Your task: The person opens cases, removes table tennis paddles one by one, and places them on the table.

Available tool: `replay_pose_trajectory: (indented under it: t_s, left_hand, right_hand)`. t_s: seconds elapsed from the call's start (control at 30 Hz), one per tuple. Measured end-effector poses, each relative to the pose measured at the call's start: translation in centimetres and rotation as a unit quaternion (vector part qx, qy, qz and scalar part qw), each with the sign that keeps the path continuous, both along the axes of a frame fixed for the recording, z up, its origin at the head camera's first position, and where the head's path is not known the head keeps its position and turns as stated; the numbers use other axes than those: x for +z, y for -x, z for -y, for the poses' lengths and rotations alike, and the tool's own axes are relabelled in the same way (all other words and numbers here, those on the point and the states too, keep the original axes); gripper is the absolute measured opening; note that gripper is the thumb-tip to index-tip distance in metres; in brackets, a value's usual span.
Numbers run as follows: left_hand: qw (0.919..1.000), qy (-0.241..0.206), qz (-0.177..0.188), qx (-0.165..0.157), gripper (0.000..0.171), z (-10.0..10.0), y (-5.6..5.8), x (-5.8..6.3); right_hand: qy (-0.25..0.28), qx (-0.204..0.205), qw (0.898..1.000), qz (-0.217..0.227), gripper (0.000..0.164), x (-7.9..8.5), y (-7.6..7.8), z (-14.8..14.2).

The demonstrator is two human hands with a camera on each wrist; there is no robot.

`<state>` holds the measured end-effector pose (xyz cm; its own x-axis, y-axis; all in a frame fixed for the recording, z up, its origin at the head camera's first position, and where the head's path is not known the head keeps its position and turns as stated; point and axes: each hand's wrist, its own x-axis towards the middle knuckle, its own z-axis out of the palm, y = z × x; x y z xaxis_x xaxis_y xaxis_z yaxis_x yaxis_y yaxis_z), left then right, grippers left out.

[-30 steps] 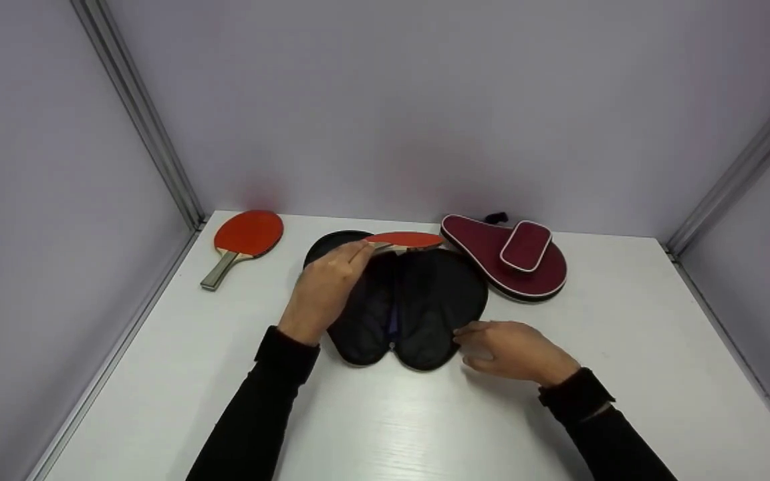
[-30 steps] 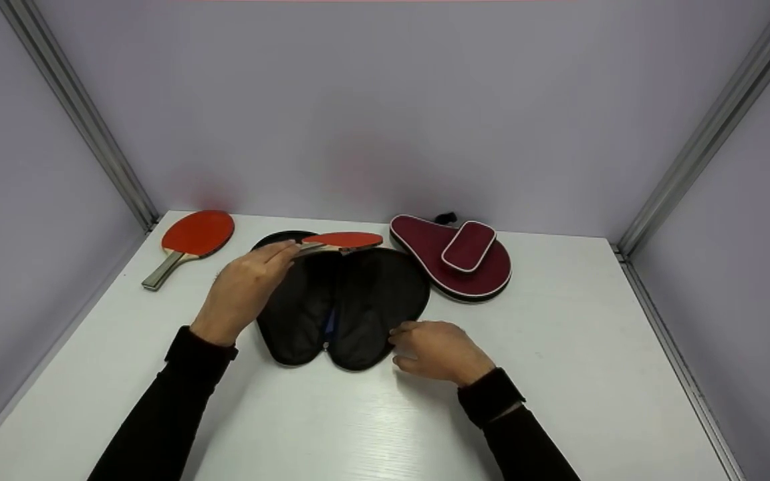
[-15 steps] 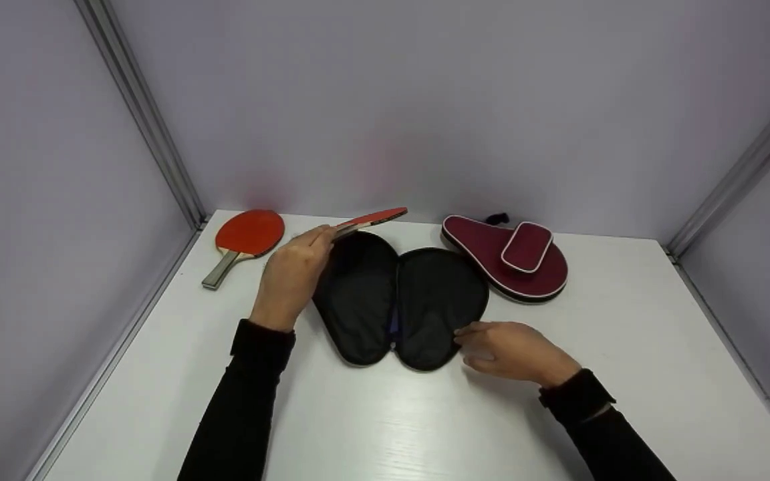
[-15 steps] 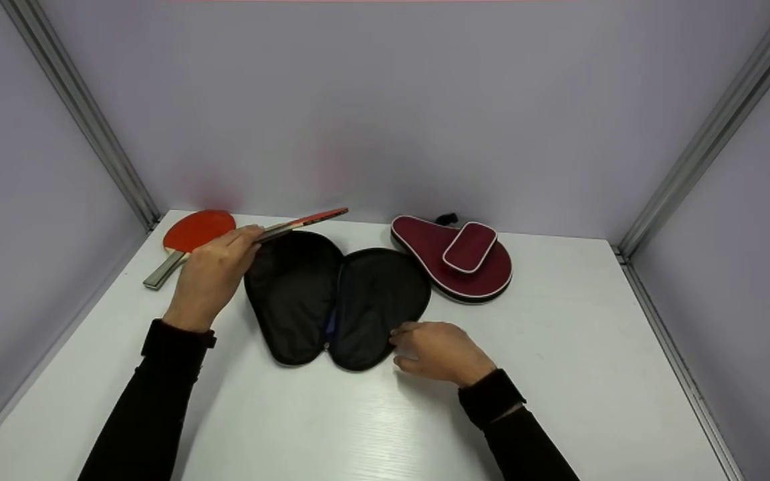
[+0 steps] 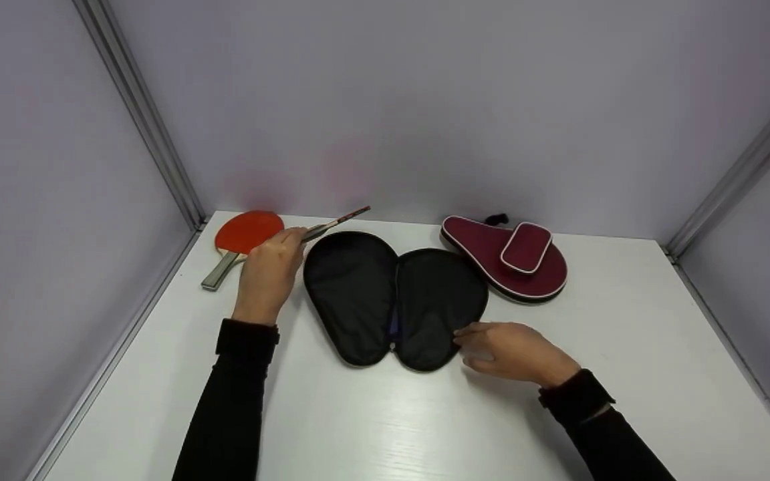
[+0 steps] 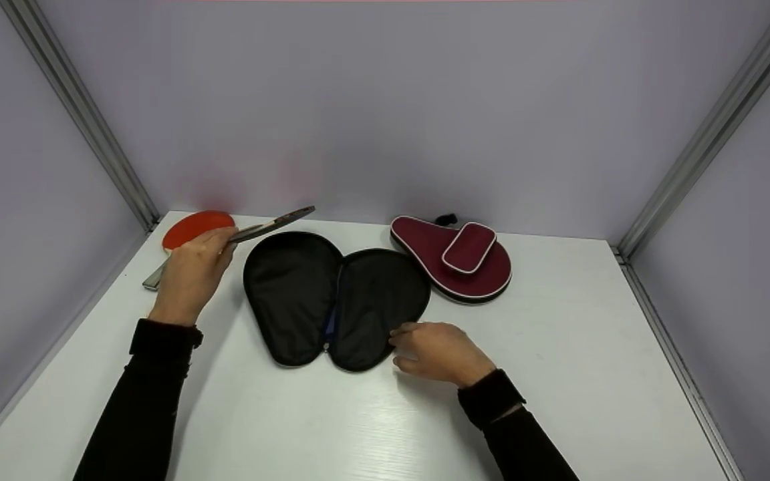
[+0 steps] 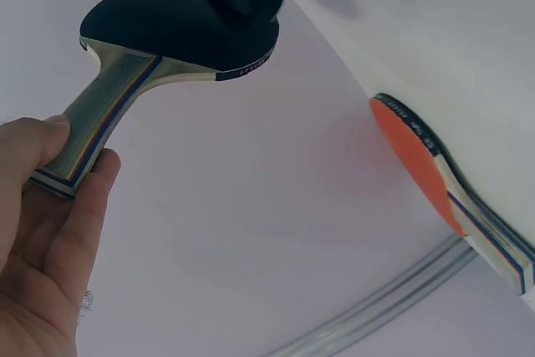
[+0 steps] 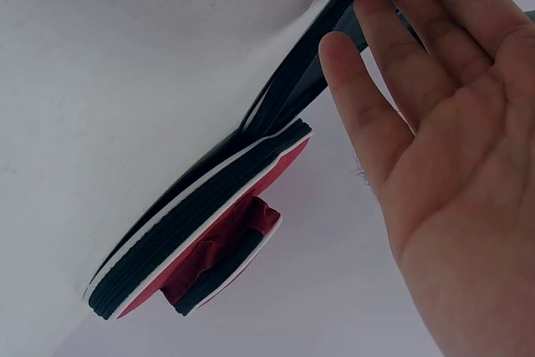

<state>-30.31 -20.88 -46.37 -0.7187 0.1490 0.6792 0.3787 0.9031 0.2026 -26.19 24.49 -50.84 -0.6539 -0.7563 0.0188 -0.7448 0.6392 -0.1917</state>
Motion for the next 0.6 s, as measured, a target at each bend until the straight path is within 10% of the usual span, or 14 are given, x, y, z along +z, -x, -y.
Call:
replay_pose_trajectory:
  t_s: [0.6]
  left_hand:
    - [0.9958,-0.022,0.058,0.067,0.025,2.7,0.8,-1.7]
  right_hand:
    - [-0.001,0.000,1.000,0.000,0.033,0.2,-0.1,0.2]
